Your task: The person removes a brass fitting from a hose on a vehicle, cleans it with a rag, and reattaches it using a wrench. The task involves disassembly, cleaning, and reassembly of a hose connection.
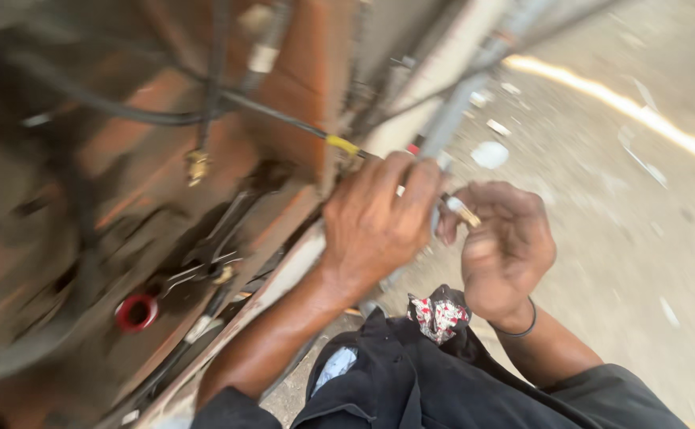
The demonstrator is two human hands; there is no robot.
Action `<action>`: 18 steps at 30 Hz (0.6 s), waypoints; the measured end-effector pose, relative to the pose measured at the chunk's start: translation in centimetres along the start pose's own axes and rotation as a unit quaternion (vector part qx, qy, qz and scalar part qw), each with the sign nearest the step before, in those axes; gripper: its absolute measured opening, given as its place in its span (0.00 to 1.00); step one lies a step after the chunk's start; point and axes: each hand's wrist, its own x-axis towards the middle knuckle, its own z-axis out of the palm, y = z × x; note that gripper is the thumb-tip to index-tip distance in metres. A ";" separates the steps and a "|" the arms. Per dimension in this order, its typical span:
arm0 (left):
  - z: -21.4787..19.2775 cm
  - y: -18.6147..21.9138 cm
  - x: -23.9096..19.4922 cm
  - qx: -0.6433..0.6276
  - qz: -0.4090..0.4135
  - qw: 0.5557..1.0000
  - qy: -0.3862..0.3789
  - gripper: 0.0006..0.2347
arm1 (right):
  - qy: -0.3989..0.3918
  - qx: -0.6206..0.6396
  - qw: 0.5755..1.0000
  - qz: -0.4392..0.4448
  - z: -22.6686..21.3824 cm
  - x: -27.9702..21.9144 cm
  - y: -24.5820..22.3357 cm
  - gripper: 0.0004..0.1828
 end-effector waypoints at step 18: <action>-1.1 -0.3 -5.0 -0.362 -0.262 0.893 0.056 0.09 | 0.054 -0.286 0.956 0.037 2.0 -3.4 -1.6 0.06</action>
